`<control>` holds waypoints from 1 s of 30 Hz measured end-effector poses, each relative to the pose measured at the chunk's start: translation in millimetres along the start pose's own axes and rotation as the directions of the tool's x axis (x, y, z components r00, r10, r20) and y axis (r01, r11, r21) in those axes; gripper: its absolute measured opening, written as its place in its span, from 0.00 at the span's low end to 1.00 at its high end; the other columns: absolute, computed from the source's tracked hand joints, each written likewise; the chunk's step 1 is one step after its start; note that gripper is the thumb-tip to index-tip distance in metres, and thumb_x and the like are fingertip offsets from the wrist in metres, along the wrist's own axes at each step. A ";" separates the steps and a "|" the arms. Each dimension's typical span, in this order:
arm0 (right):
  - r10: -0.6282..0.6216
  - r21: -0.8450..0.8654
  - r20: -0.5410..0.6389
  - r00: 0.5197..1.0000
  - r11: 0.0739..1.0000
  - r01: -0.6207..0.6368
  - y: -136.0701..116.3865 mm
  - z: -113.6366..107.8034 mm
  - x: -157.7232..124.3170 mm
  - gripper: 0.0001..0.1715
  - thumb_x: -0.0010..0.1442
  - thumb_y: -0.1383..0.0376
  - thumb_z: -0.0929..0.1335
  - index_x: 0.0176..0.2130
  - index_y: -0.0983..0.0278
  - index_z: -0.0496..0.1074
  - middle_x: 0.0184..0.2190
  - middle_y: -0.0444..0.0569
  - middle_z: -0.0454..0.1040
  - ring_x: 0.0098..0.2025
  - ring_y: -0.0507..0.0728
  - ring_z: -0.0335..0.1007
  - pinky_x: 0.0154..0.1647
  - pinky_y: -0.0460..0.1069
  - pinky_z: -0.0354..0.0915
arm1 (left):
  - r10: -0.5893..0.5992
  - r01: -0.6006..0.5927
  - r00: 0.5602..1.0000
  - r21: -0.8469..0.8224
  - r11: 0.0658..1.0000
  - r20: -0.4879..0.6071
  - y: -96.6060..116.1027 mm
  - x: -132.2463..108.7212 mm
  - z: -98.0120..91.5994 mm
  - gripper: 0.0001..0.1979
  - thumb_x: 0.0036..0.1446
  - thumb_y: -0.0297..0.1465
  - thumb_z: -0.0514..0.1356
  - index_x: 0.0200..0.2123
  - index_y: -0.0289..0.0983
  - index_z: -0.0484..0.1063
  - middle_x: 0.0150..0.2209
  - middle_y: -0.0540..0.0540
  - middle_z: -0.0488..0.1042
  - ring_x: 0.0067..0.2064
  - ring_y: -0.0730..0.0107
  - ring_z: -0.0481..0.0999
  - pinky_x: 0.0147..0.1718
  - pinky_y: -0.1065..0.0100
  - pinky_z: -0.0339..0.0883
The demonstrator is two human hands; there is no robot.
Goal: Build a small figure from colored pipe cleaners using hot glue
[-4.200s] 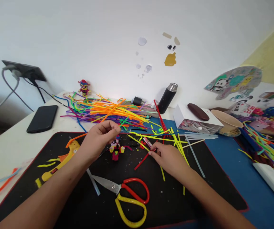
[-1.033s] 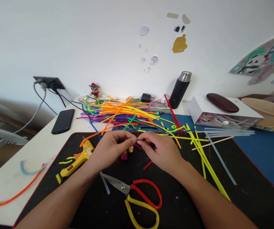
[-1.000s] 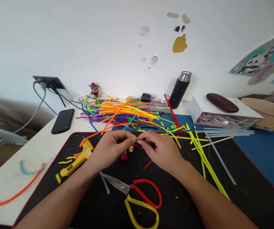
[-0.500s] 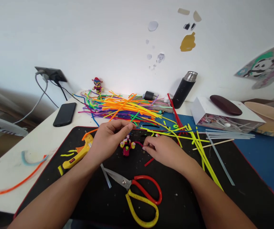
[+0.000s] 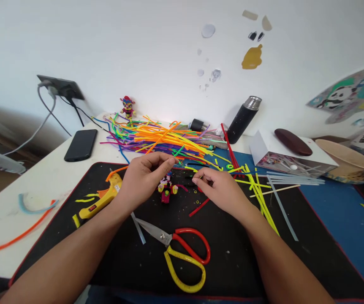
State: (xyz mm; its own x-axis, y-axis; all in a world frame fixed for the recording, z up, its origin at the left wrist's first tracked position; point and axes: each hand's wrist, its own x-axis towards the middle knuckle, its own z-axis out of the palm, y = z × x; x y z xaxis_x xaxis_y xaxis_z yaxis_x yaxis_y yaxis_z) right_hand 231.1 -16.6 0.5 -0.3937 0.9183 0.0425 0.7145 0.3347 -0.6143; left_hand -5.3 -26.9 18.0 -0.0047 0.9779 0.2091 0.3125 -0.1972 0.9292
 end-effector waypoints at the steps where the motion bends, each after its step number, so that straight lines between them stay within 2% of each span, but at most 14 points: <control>1: 0.008 -0.011 -0.005 1.000 1.000 -0.008 -0.6 -1.0 -1.3 0.08 0.70 0.61 0.69 0.41 0.60 0.79 0.25 0.41 0.77 0.25 0.52 0.67 0.29 0.47 0.55 | 0.002 -0.002 1.000 0.011 1.000 -0.014 -0.2 0.6 -0.8 0.17 0.61 0.44 0.65 0.33 0.36 0.81 0.26 0.50 0.74 0.27 0.72 0.66 0.27 0.71 0.60; 7: 0.063 -0.143 0.059 0.996 0.988 -0.054 1.8 -9.8 -16.0 0.07 0.70 0.63 0.69 0.40 0.59 0.79 0.32 0.43 0.82 0.31 0.55 0.75 0.33 0.48 0.59 | -0.001 0.003 0.999 0.051 0.999 -0.037 0.2 1.0 -2.9 0.18 0.60 0.47 0.65 0.34 0.37 0.82 0.25 0.50 0.74 0.27 0.70 0.65 0.26 0.70 0.59; 13: 0.111 -0.273 0.125 0.986 0.959 -0.074 11.5 -4.7 -26.4 0.07 0.71 0.64 0.69 0.43 0.59 0.80 0.34 0.45 0.84 0.33 0.56 0.79 0.35 0.48 0.60 | 0.015 -0.015 1.000 0.010 1.000 0.015 -0.4 -0.4 0.5 0.18 0.61 0.46 0.64 0.34 0.36 0.81 0.26 0.51 0.72 0.27 0.72 0.64 0.26 0.71 0.58; 22: 0.109 -0.451 0.159 0.981 0.892 -0.026 5.4 9.5 -14.2 0.09 0.72 0.64 0.68 0.47 0.59 0.79 0.35 0.47 0.85 0.37 0.60 0.81 0.35 0.49 0.59 | 0.027 -0.028 0.999 0.036 0.999 0.030 -0.7 -2.3 1.2 0.19 0.62 0.47 0.63 0.35 0.36 0.81 0.25 0.51 0.72 0.27 0.71 0.66 0.26 0.71 0.58; 27: 0.106 -0.477 0.172 0.979 0.879 -0.012 7.5 15.2 -11.2 0.09 0.72 0.63 0.68 0.48 0.58 0.79 0.39 0.48 0.85 0.40 0.61 0.82 0.35 0.50 0.59 | 0.059 -0.060 0.998 0.047 0.997 0.026 0.5 -3.5 2.1 0.18 0.62 0.45 0.63 0.34 0.36 0.81 0.23 0.52 0.71 0.26 0.72 0.65 0.26 0.71 0.58; 30: 0.109 -0.484 0.173 0.979 0.875 -0.012 7.4 16.2 -12.0 0.10 0.73 0.64 0.67 0.49 0.58 0.78 0.39 0.48 0.85 0.40 0.61 0.82 0.35 0.50 0.59 | 0.066 -0.067 0.997 0.037 0.997 0.046 0.3 -4.2 3.4 0.17 0.63 0.44 0.63 0.34 0.36 0.81 0.25 0.51 0.73 0.27 0.71 0.66 0.26 0.72 0.60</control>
State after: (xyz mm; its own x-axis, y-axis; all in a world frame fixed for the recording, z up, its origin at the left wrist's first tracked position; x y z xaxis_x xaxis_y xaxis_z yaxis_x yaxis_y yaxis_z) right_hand 231.8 -28.6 -17.4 -0.4073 0.8989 -0.1615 0.9099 0.3842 -0.1562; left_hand -1.9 -30.8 16.3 0.0597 0.9650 0.2554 0.3473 -0.2599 0.9010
